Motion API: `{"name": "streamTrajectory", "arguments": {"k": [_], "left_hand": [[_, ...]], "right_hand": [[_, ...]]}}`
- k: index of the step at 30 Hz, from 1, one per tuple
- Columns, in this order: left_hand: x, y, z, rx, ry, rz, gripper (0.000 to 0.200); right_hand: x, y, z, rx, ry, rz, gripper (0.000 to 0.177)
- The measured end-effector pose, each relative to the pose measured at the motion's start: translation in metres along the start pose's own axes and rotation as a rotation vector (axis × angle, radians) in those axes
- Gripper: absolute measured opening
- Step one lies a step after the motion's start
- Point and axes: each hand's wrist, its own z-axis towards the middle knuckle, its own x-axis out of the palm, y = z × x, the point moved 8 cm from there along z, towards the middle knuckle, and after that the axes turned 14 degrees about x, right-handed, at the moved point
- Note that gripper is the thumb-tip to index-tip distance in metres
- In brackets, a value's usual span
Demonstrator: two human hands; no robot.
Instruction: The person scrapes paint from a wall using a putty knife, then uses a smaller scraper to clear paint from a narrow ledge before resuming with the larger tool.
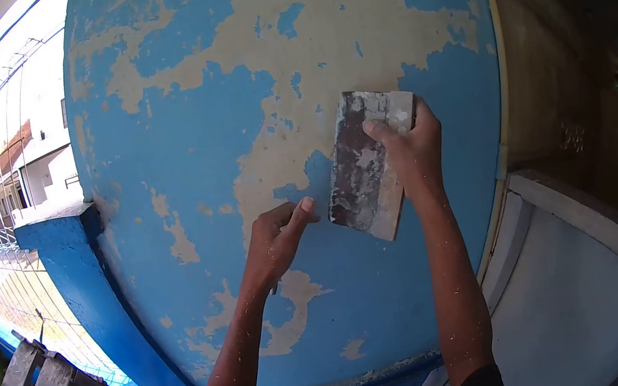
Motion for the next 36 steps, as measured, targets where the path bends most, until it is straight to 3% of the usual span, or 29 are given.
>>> {"name": "streamTrajectory", "arguments": {"k": [3,4,6,7,9,11,12,13,14,15,17,19,24,28,32,36], "left_hand": [[0.027,0.019,-0.017,-0.135,0.121,0.059,0.075],[0.041,0.025,-0.02,-0.106,0.064,-0.117,0.07],[0.052,0.026,-0.018,-0.083,0.0,-0.285,0.068],[0.052,0.027,-0.016,-0.186,-0.05,-0.422,0.062],[0.056,0.032,-0.008,-0.298,-0.11,-0.563,0.058],[0.056,0.042,-0.002,-0.339,-0.38,-0.876,0.048],[0.059,0.042,-0.005,-0.346,-0.386,-0.88,0.048],[0.049,0.041,-0.009,-0.305,-0.513,-0.818,0.045],[0.038,0.038,-0.012,-0.261,-0.635,-0.751,0.043],[0.035,0.034,-0.015,-0.263,-0.635,-0.751,0.043],[0.011,0.026,-0.027,-0.189,-0.815,-0.756,0.039],[0.0,0.036,-0.035,-0.229,-0.767,-0.71,0.038],[-0.038,0.036,-0.012,-0.194,-0.698,-0.612,0.037],[-0.04,0.026,-0.005,-0.121,-0.722,-0.668,0.038],[-0.045,0.041,-0.017,-0.134,-0.775,-0.635,0.037],[-0.068,0.016,0.009,-0.095,-0.774,-0.636,0.034]], "right_hand": [[0.006,-0.018,0.015,-0.053,-0.073,0.212,0.061],[0.012,-0.02,0.018,-0.055,-0.072,0.21,0.061],[0.019,-0.009,0.014,-0.253,-0.114,0.259,0.054],[0.024,-0.008,0.014,-0.247,-0.108,0.265,0.054],[0.025,-0.001,0.011,-0.248,-0.251,-0.002,0.041],[0.021,0.009,0.017,-0.249,-0.283,-0.147,0.035],[0.019,0.014,0.018,-0.257,-0.32,-0.287,0.03],[0.015,0.016,0.017,-0.257,-0.313,-0.292,0.03],[0.017,0.01,0.022,-0.147,-0.205,-0.292,0.028],[0.022,-0.001,0.024,-0.036,-0.101,-0.29,0.026],[0.027,-0.016,0.018,-0.003,-0.004,-0.249,0.025],[0.039,-0.035,0.019,0.031,0.098,-0.207,0.024],[0.052,-0.018,0.022,-0.165,-0.114,-0.138,0.015],[0.054,-0.006,0.021,-0.076,-0.075,-0.224,0.014],[0.058,-0.016,0.016,-0.152,-0.125,-0.156,0.014],[0.068,0.013,0.027,-0.144,-0.118,-0.118,0.016]]}}
